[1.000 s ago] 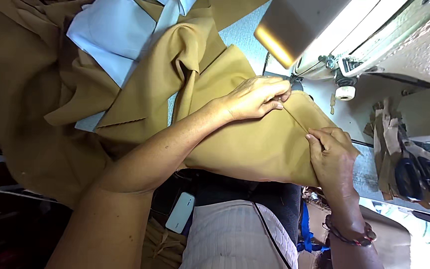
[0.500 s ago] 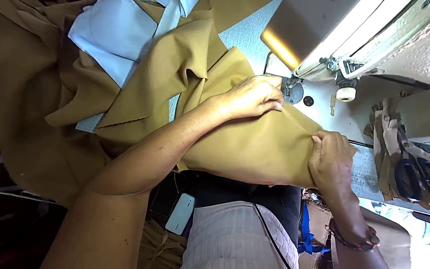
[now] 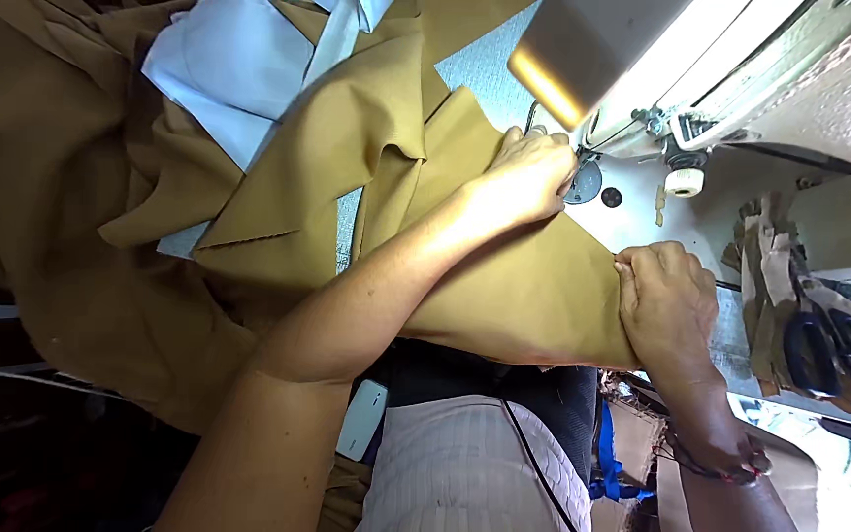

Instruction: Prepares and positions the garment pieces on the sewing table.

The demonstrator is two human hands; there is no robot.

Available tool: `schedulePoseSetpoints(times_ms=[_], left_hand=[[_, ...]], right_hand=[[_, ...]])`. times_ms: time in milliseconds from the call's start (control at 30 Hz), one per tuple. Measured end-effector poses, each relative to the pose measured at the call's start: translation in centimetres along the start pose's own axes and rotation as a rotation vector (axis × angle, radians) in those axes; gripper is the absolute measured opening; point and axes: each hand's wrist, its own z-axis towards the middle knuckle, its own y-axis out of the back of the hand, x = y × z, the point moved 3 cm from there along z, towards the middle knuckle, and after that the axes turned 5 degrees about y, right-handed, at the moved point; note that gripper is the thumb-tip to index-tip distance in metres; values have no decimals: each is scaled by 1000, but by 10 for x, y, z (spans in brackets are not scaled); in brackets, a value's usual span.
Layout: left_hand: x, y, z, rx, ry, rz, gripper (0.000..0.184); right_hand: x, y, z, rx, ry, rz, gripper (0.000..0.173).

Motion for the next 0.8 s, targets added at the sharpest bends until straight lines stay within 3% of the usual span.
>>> schedulePoseSetpoints(times_ms=[33,133,333,400,533,800], left_hand=[[20,-29,24,-209,-113,-62,18],[31,-66,50,-472,-135,-49,20],[3,-104,27,-739,-50,33,15],[-8,-118,17,-700,62,28,18],[-16,-138,1,-468,198,-41,53],[44,-111,19,-333,-186,-91,48]], right_hand=[[-2,0,0,-19,10,-6,19],[-4,-1,0,-34,25,20,19],[-8,-2,-1,-45,42,85,20],[-10,-3,-1,-48,51,85,19],[-9,0,-2,-28,77,67,18],[15,1,-6,25,109,141,15]])
